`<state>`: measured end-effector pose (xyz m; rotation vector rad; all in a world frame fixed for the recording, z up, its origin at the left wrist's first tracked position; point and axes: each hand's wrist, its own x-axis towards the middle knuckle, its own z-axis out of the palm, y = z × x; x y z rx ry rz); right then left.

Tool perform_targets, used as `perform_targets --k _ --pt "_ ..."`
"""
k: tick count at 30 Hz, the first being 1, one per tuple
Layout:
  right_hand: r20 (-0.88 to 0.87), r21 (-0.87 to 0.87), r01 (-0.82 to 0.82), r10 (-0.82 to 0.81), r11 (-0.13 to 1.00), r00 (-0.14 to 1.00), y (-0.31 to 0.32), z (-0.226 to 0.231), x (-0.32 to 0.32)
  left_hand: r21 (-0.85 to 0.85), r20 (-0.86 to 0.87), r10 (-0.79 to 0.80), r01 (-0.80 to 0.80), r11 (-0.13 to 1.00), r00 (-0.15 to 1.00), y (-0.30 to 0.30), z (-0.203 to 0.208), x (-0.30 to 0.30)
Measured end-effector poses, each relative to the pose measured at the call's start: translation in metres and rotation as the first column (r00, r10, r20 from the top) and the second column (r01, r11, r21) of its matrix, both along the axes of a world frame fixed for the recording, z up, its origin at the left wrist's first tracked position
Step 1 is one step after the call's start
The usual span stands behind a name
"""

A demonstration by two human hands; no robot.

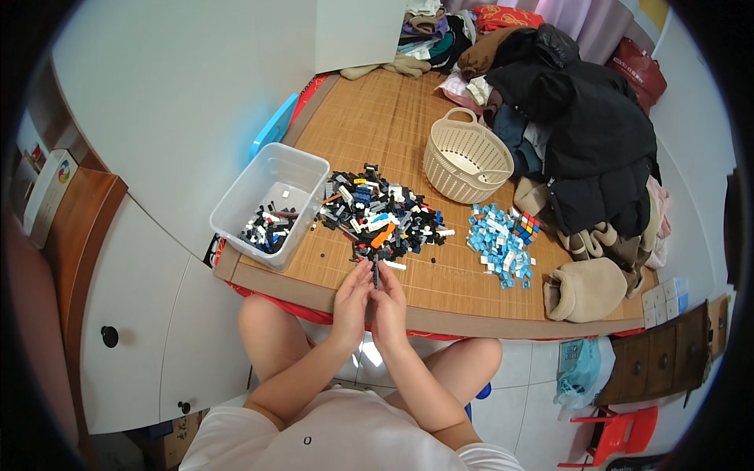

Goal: The person sits on a mat and assembles small plastic building blocks by hand. They pick individual pieces from a pile on the mat and connect them to a growing structure, occasionally placing the assembly down to select new parts.

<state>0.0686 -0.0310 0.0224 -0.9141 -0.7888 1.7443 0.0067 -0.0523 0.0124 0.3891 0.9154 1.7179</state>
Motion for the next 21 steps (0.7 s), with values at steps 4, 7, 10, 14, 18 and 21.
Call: perform_targets --k 4,7,10,14,18,21 --pt "-0.085 0.037 -0.021 0.025 0.999 0.996 -0.007 0.013 -0.007 0.069 0.018 0.033 -0.034 0.997 0.999 -0.005 0.016 -0.005" --pt "-0.136 0.061 -0.054 0.062 0.997 0.989 -0.01 0.033 -0.018 0.109 -0.031 0.065 -0.062 0.992 0.997 -0.01 0.035 -0.014" --pt "-0.154 0.114 -0.13 0.146 0.985 0.977 -0.012 0.053 -0.034 0.159 -0.05 0.13 -0.12 0.98 0.99 -0.019 0.057 -0.03" --pt "-0.172 0.154 -0.222 0.247 0.963 0.954 -0.016 0.078 -0.06 0.231 -0.068 0.217 -0.196 0.953 0.974 -0.027 0.081 -0.055" --pt "-0.204 0.139 -0.342 0.365 0.929 0.908 -0.017 0.087 -0.088 0.263 -0.071 0.286 -0.259 0.929 0.956 -0.037 0.097 -0.08" --pt "-0.231 0.155 -0.39 0.417 0.908 0.879 -0.016 0.092 -0.105 0.294 -0.088 0.322 -0.284 0.913 0.943 -0.039 0.101 -0.097"
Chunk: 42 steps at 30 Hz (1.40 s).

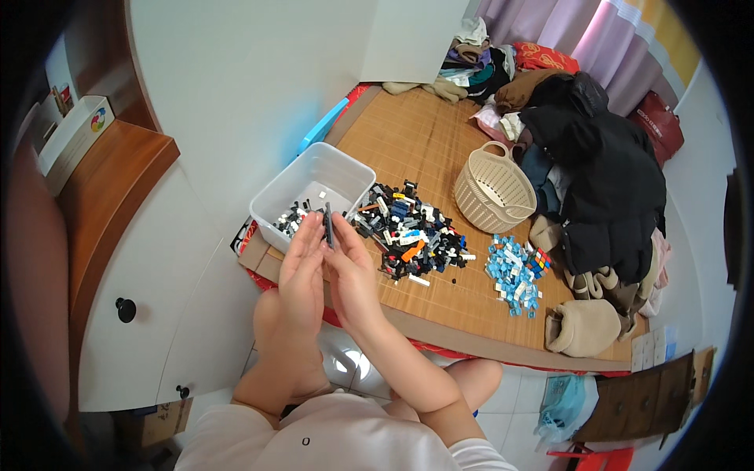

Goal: The person sits on a mat and assembles small plastic building blocks by hand. They pick individual pieces from a pile on the mat and connect them to a growing structure, occasionally placing the assembly down to select new parts.

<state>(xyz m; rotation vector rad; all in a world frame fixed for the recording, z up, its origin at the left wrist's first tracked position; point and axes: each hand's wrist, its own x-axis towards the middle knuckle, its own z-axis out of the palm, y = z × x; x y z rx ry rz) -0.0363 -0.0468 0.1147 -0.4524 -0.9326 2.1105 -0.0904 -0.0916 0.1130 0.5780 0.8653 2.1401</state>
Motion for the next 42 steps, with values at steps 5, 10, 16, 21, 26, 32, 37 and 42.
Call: perform_targets --k 5,10,16,21,26,32,37,42 --pt "0.062 0.062 -0.009 0.005 0.998 0.998 0.003 0.005 -0.018 0.0 -0.052 0.059 -0.059 0.998 0.997 -0.001 -0.003 -0.016" --pt "0.088 0.099 -0.002 -0.007 0.995 0.996 0.006 0.0 -0.015 -0.015 -0.056 0.097 -0.098 0.995 0.994 -0.003 -0.006 -0.015" --pt "0.093 0.099 0.035 -0.044 0.994 0.995 -0.001 -0.008 0.008 -0.021 -0.038 -0.023 0.022 1.0 0.999 -0.001 -0.007 0.005" --pt "0.123 0.096 0.124 -0.135 0.988 0.983 -0.001 -0.017 0.042 -0.114 -0.067 -0.186 0.178 0.977 0.98 0.007 -0.027 0.031" --pt "0.322 0.095 0.316 -0.33 0.944 0.887 0.009 -0.076 0.079 -0.251 0.011 -0.272 0.266 0.931 0.962 0.021 -0.071 0.047" --pt "0.374 0.002 0.44 -0.409 0.898 0.833 0.011 -0.101 0.106 -0.372 0.087 -0.249 0.264 0.89 0.964 0.038 -0.107 0.048" --pt "0.375 0.028 0.438 -0.416 0.898 0.829 0.019 -0.105 0.101 -0.357 0.081 -0.278 0.288 0.888 0.957 0.046 -0.11 0.052" --pt "0.357 -0.008 0.446 -0.414 0.895 0.837 0.026 -0.105 0.094 -0.38 0.062 -0.29 0.291 0.878 0.955 0.051 -0.106 0.059"
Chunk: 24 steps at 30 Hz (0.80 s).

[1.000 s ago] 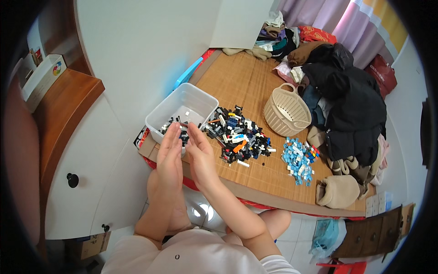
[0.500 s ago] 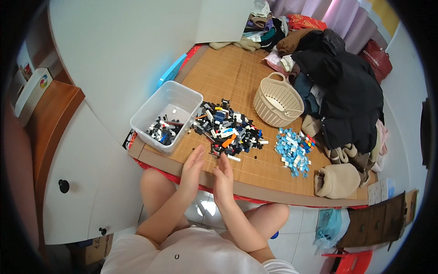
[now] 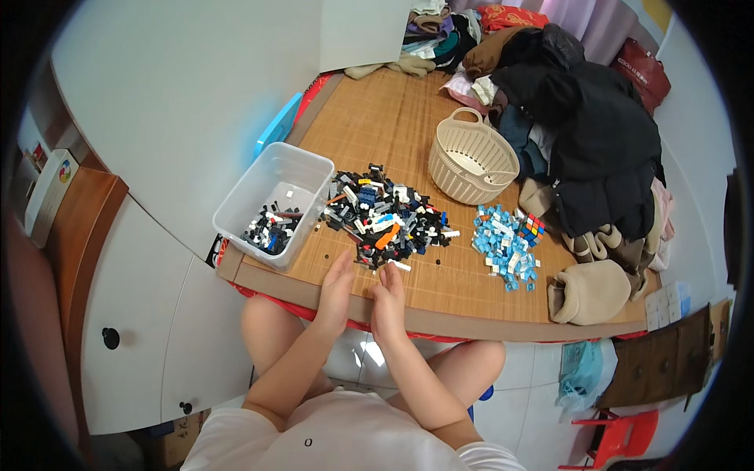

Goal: The person sits on a mat and assembles small plastic building blocks by hand. They pick individual pieces from a pile on the mat and connect them to a growing structure, occasionally placing the assembly down to select new parts.

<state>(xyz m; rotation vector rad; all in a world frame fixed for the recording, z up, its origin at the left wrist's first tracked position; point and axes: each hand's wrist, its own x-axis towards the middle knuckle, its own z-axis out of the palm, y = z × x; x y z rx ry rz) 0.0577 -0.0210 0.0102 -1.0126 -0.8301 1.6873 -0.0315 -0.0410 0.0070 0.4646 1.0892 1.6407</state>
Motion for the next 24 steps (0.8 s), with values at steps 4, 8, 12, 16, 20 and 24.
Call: perform_targets --k 4,8,12,16,20,24 --pt "0.034 -0.002 -0.023 0.023 1.0 0.999 0.006 0.002 -0.001 -0.004 0.001 -0.026 0.026 1.0 1.0 0.007 0.003 0.005" --pt "0.07 -0.018 -0.049 0.051 0.999 0.996 0.009 0.005 -0.001 0.017 -0.012 -0.065 0.066 0.998 0.998 0.014 0.009 0.009" --pt "0.077 -0.09 -0.071 0.078 0.993 0.994 0.01 0.011 -0.002 0.002 -0.009 -0.064 0.064 0.998 0.998 0.019 0.004 0.016" --pt "0.085 -0.088 -0.085 0.093 0.992 0.992 0.015 0.005 -0.001 0.02 0.0 -0.062 0.062 0.998 0.998 0.024 -0.007 0.024" --pt "0.066 -0.122 -0.114 0.123 0.986 0.99 0.016 0.012 0.002 0.025 0.019 -0.042 0.041 0.999 0.999 0.025 -0.011 0.026" --pt "-0.001 -0.106 -0.061 0.061 0.992 0.998 0.011 0.012 -0.001 0.074 0.05 -0.001 -0.002 0.997 0.999 0.022 -0.015 0.033"
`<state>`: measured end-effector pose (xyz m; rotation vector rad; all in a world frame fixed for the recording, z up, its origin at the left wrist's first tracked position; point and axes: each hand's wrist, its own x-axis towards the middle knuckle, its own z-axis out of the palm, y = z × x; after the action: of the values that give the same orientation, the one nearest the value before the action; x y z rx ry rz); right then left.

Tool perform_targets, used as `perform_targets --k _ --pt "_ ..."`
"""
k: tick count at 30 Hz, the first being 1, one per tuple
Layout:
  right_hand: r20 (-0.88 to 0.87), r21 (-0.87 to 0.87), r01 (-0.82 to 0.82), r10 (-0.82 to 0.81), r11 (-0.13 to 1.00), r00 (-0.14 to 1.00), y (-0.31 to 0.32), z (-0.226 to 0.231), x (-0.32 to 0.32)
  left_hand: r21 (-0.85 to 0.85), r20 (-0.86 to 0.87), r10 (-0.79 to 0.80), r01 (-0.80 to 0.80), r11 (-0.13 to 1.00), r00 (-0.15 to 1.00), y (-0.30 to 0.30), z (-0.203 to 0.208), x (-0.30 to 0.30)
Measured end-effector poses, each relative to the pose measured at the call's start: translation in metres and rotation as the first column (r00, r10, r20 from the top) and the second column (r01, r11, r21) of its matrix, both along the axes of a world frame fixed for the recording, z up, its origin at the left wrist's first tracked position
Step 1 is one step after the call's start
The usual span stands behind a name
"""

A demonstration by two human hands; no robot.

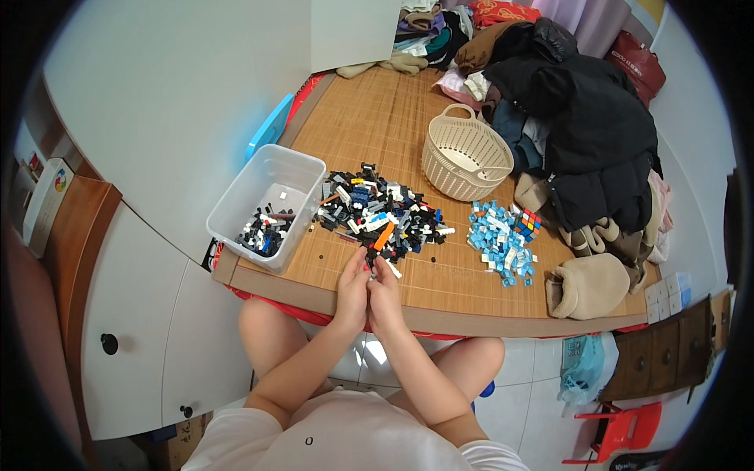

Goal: The person sits on a mat and assembles small plastic building blocks by hand. They pick individual pieces from a pile on the mat and connect them to a growing structure, occasionally placing the assembly down to select new parts.

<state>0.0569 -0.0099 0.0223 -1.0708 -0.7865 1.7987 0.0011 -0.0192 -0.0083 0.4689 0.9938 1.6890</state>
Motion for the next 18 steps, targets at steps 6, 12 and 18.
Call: perform_targets --k 6,12,18 --pt "-0.049 0.071 0.075 -0.072 0.995 0.996 -0.007 -0.012 -0.002 0.045 0.052 0.085 -0.087 0.995 0.995 -0.006 0.003 0.007" --pt "-0.048 0.114 0.083 -0.077 0.99 0.996 -0.01 -0.018 -0.004 0.082 0.121 0.102 -0.112 0.99 0.987 -0.009 0.003 0.004" --pt "-0.079 0.12 0.098 -0.089 0.988 0.993 -0.013 -0.019 -0.005 0.077 0.14 0.101 -0.113 0.991 0.985 -0.014 0.013 0.003"
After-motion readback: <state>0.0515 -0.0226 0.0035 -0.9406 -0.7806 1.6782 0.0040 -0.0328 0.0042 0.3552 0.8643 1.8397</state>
